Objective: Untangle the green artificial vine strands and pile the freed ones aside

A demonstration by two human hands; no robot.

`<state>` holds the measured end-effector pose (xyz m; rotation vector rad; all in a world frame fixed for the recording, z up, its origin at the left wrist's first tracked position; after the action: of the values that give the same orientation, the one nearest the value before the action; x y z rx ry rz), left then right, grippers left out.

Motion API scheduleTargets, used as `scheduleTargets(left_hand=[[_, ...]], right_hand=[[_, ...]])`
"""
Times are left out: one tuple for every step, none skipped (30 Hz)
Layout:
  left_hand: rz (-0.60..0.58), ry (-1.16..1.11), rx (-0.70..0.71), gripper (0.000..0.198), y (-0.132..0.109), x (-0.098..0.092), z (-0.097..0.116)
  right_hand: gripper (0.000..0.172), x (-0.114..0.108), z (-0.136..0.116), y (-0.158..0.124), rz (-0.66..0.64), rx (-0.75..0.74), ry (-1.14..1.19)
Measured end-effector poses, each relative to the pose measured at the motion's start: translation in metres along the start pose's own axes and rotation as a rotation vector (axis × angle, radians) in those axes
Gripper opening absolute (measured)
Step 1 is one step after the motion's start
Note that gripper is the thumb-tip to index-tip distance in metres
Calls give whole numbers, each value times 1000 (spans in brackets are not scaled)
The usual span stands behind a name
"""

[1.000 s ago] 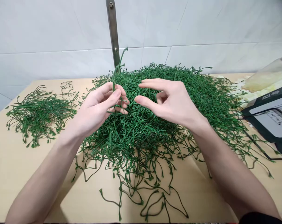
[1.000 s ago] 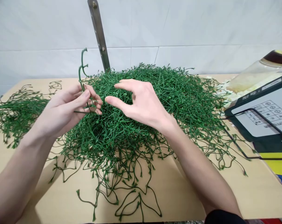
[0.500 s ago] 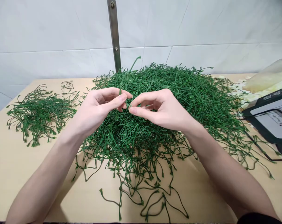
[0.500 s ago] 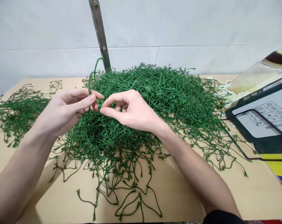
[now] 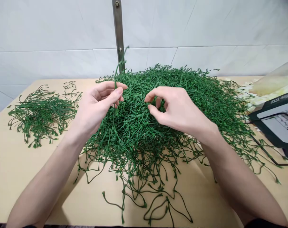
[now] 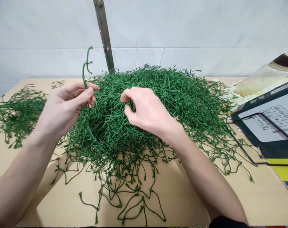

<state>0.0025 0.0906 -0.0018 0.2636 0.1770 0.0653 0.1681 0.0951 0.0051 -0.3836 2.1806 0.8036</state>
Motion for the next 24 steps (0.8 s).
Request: scheduleTargets(left_hand=[[9,-12,-4,11,0,-1,-1],[16,-27,-7,12,0,-2,-1],[21,-47,-9,14,0,-2,0],[24,-72,-14,15,-1,-2,0],[31,-98,-15,15,-2,-2,1],[44,-123,-8,15,-3,-3,3],[59,-143,2,16,-4,-4,5],[79,-157,14,15,-4,-6,7],[102,-168,31,15,-5,-8,10],[122,-179,44,14,-4,-10,12],[139,-191,46,13,-4,-12,12],[149,-206,31,13,-3,-14,12],[158,-224,6,15,-1,-15,10],[163,-250,-30,20,0,-16,7],[161,-280,-77,27,2,-16,3],[156,-315,-126,34,3,-16,-1],[150,-349,-168,40,4,-15,-5],[137,-375,-208,43,4,-13,-8],[120,-386,-240,43,4,-10,-11],[98,-376,-265,40,4,-8,-14],[78,-351,-276,34,4,-5,-15],[58,-315,-278,27,3,-3,-17],[39,-276,-275,23,2,-1,-18],[23,-245,-268,21,1,1,-19]], right_hand=[[12,-6,-2,-1,45,-20,-76],[12,-8,-5,-2,70,-39,-103],[13,-5,-8,-3,63,-53,-75],[17,2,-12,-3,12,-58,-4],[20,14,-16,-5,-77,-59,88],[22,29,-21,-7,-196,-59,176],[21,43,-26,-10,-315,-60,238],[20,54,-31,-14,-407,-67,269],[17,61,-35,-16,-467,-78,277],[15,64,-38,-17,-488,-93,273],[14,63,-40,-17,-482,-104,270],[14,60,-40,-16,-459,-107,274],[15,54,-39,-14,-425,-101,288],[16,49,-37,-12,-391,-86,305],[16,43,-34,-10,-358,-65,327],[15,38,-31,-8,-330,-42,354],[15,34,-27,-7,-298,-25,398],[13,30,-24,-5,-266,-13,454],[11,28,-21,-4,-241,-5,513],[11,26,-19,-2,-214,-10,570],[10,24,-18,-1,-196,-22,620],[11,24,-17,0,-186,-36,660],[12,24,-17,1,-184,-46,693],[13,25,-16,1,-189,-50,720]])
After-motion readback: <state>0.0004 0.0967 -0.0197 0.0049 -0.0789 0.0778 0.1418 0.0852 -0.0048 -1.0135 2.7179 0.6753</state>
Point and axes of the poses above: each hand's wrist, its own y-axis towards the middle knuckle, its own x-axis out of the palm, z = x × y, the point moved 9 cm from there along y, towards the middle knuckle, and after that the axes turned 1 degree about z, right-handed, at the moved point
